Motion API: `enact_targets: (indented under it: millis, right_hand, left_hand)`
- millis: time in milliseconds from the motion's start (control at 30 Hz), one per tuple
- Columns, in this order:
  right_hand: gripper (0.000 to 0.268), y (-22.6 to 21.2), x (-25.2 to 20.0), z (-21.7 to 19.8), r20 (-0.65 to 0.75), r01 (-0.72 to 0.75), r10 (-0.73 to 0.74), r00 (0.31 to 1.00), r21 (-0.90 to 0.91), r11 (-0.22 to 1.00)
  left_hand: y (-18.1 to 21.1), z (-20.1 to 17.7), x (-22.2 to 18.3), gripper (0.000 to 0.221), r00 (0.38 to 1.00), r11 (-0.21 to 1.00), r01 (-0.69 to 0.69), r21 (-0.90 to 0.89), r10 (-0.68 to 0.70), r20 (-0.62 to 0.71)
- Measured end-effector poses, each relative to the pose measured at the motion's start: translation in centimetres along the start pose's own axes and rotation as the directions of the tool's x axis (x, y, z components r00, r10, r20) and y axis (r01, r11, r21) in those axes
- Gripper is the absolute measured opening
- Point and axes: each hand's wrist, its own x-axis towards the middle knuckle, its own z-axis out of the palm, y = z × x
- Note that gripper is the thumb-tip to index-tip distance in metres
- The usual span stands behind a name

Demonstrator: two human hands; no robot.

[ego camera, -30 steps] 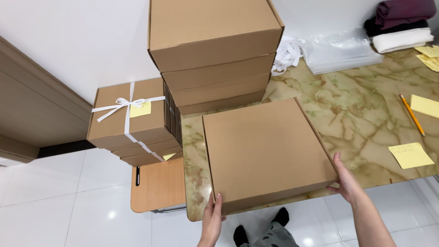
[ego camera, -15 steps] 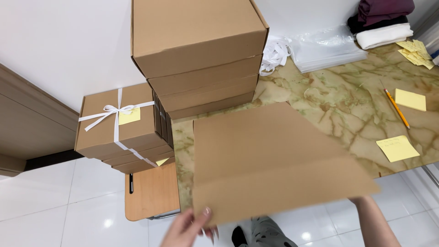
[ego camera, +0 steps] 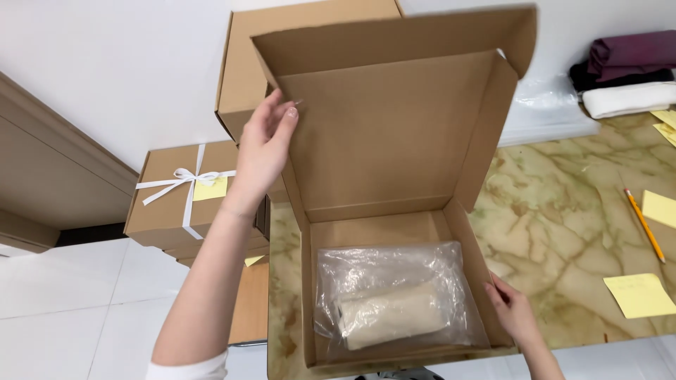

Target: Packing items into plastic bags and cardboard boxes, then tying them with ribbons

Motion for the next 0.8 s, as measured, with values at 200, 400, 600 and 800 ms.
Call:
enact_targets:
  millis: [200, 400, 600, 800]
  right_hand:
    - [0.048, -1.8, -1.5, 0.4, -0.076, -0.105, 0.093, 0.993, -0.181, 0.978]
    - [0.031, -7.6, -6.3, 2.7, -0.204, 0.442, -0.492, 0.846, -0.247, 0.862]
    - [0.075, -3.0, -0.7, 9.2, -0.044, -0.008, -0.003, 0.999, -0.241, 0.970]
    - [0.069, -13.0, -2.6, 7.1, 0.153, -0.487, 0.462, 0.873, 0.242, 0.839]
  left_hand:
    - [-6.3, 4.4, -4.8, 0.071, 0.995, 0.942, -0.098, 0.321, 0.082, 0.063]
    - [-15.6, 9.4, -19.3, 0.092, 0.639, 0.600, 0.494, 0.630, -0.742, 0.205]
    - [-29.9, 14.9, -27.2, 0.098, 0.771, 0.434, 0.468, 0.770, -0.626, -0.116]
    - [-27.8, 11.6, -24.5, 0.076, 0.667, 0.667, 0.743, -0.048, -0.745, -0.023]
